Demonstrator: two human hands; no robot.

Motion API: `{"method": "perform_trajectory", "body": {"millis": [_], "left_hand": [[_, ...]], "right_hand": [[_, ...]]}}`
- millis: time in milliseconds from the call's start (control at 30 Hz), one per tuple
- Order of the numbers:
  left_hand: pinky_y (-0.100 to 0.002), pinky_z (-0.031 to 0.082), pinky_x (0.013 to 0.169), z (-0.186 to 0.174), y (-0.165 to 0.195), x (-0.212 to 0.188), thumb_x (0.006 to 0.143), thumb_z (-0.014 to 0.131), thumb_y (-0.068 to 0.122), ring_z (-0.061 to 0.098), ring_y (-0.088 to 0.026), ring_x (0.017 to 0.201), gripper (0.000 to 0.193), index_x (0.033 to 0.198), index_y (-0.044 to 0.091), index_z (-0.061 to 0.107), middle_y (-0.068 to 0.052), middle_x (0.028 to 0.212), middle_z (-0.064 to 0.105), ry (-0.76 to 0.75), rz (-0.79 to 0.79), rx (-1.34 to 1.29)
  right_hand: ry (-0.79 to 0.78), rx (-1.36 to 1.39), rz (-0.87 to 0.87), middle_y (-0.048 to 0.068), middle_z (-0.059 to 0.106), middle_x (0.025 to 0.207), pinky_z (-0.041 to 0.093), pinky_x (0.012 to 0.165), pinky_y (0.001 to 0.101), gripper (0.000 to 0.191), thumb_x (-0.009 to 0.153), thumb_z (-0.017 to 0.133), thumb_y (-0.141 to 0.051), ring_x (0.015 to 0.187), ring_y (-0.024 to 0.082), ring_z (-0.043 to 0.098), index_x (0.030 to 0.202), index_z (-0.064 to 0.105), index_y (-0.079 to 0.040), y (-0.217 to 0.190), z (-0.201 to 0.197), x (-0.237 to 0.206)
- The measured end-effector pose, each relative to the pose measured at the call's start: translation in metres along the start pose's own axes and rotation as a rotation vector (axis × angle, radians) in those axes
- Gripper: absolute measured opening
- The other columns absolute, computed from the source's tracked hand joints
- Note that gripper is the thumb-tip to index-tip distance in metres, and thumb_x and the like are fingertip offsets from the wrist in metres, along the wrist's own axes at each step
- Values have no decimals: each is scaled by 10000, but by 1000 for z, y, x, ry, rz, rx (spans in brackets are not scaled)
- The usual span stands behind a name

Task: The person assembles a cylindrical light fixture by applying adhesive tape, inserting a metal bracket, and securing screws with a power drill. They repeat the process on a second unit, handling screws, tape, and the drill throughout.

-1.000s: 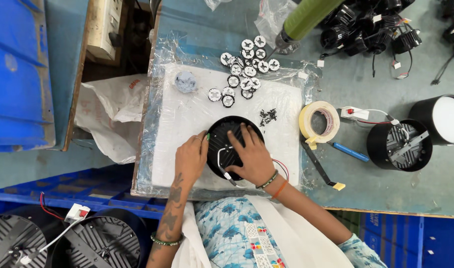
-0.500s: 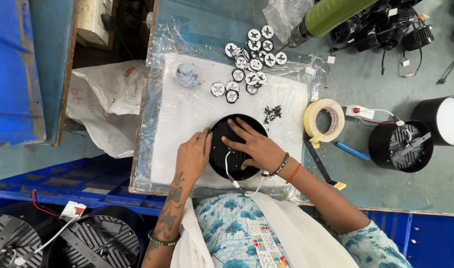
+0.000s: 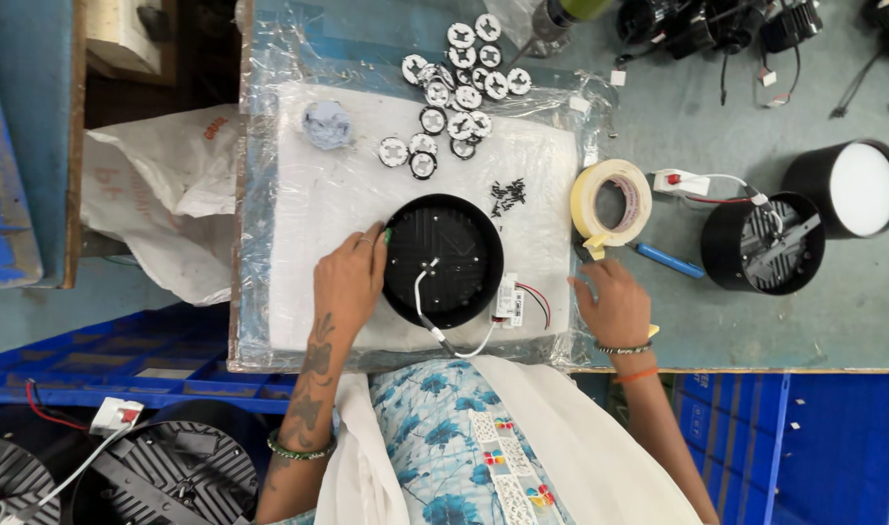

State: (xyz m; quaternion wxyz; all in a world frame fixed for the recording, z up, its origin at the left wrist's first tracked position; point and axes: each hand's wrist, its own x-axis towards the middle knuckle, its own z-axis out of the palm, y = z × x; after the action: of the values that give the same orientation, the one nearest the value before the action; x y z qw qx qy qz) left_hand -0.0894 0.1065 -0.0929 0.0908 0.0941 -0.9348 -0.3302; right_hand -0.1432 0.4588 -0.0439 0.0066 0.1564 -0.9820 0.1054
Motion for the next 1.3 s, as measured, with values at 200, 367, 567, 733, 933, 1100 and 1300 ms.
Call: {"method": "perform_trajectory", "body": {"millis": [200, 367, 567, 733, 933, 1100, 1300], "left_hand": [[-406, 543, 620, 15, 45, -11, 1005, 622, 192, 685, -302, 703, 319, 1276, 39, 691, -138, 968, 655, 36, -73, -2], [-341, 530, 650, 35, 113, -37, 990, 668, 64, 653, -196, 727, 316, 1304, 38, 650, -112, 1081, 613, 228, -79, -209], [-317, 506, 589, 59, 168, -60, 966, 693, 102, 621, -166, 665, 361, 1296, -8, 594, -94, 932, 594, 154, -280, -330], [-305, 511, 595, 26, 159, -84, 975, 696, 103, 620, -151, 667, 386, 1315, -33, 573, -82, 895, 595, 158, -250, -332], [-295, 528, 556, 8, 148, -88, 951, 690, 101, 647, -137, 659, 450, 1336, -57, 520, -78, 904, 613, 91, -335, -392], [-346, 530, 658, -11, 136, -96, 918, 711, 43, 647, -216, 760, 414, 1301, -18, 566, -142, 1011, 596, 240, -217, -347], [-360, 555, 754, -19, 136, -104, 910, 691, 4, 674, -253, 862, 243, 1148, 50, 688, -141, 1118, 634, 274, -15, -347]], "right_hand": [[89, 109, 29, 118, 693, 1004, 538, 738, 441, 162, 908, 731, -187, 886, 352, 672, 1003, 737, -55, 63, 24, -47], [285, 42, 87, 123, 672, 1037, 531, 774, 428, 161, 903, 718, -129, 945, 346, 652, 1049, 721, -61, 134, -1, -56], [203, -34, 114, 112, 674, 975, 524, 730, 442, 167, 910, 712, -157, 875, 345, 649, 1039, 714, -52, 196, -9, -57], [126, -264, -4, 84, 664, 873, 540, 633, 411, 103, 899, 706, -160, 771, 291, 675, 963, 716, -81, 179, -11, -78], [255, -219, -78, 51, 720, 921, 514, 550, 362, 85, 873, 737, -133, 685, 251, 683, 943, 722, -86, 142, -58, -91], [331, 258, 43, 84, 735, 965, 551, 684, 281, 113, 931, 756, -48, 796, 194, 720, 1029, 720, -7, 75, -123, -89], [45, 1061, 210, 60, 734, 921, 580, 699, 241, 180, 951, 719, -45, 791, 136, 730, 1072, 727, 88, 7, -110, -54]]}}
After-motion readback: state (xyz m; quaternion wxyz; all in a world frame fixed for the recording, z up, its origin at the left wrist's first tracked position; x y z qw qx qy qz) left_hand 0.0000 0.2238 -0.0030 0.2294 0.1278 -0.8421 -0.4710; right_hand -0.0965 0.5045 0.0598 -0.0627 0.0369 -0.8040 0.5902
